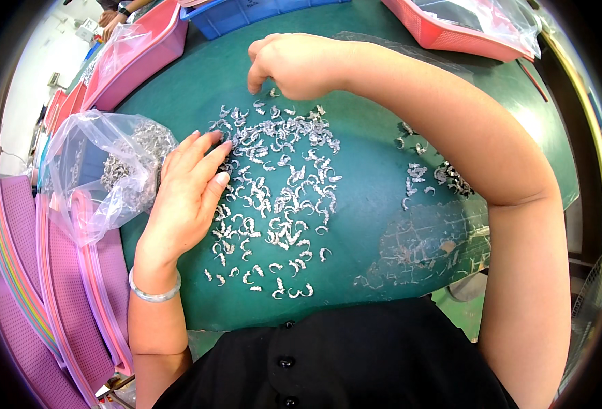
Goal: The person sorts small, silver-colored metal clips on a green workbench, picking them up one by one and grouping them together.
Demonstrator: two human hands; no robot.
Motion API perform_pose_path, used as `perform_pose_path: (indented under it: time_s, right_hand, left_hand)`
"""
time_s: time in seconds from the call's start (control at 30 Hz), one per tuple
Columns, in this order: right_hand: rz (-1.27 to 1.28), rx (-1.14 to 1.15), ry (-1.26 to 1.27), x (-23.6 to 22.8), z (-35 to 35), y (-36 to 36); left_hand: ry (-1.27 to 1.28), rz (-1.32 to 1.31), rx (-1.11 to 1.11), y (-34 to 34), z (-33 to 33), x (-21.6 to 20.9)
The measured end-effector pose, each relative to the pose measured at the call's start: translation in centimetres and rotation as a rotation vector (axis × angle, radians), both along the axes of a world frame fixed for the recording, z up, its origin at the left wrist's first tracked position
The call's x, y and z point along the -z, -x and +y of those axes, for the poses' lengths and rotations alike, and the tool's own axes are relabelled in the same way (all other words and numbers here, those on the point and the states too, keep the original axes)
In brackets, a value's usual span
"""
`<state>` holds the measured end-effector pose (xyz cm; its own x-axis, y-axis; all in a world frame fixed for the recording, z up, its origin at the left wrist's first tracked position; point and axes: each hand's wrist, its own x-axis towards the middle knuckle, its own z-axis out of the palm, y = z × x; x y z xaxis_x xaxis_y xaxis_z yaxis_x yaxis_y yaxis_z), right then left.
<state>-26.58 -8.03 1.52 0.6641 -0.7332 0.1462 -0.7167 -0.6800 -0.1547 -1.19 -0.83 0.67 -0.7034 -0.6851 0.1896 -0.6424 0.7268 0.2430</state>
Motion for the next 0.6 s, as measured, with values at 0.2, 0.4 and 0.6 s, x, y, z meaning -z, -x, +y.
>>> perform_pose_path:
  time_s: [0.2, 0.4, 0.6]
  right_hand:
    - [-0.096, 0.003, 0.079, 0.1, 0.0, 0.9]
    - [-0.039, 0.045, -0.004, 0.2, 0.1, 1.9]
    - [-0.195, -0.062, -0.120, 0.2, 0.8, 2.1]
  left_hand:
    - [0.007, 0.008, 0.005, 0.1, 0.0, 0.0]
    - [0.025, 0.014, 0.001, 0.0, 0.1, 0.0]
    - [0.020, 0.013, 0.001, 0.0, 0.1, 0.0]
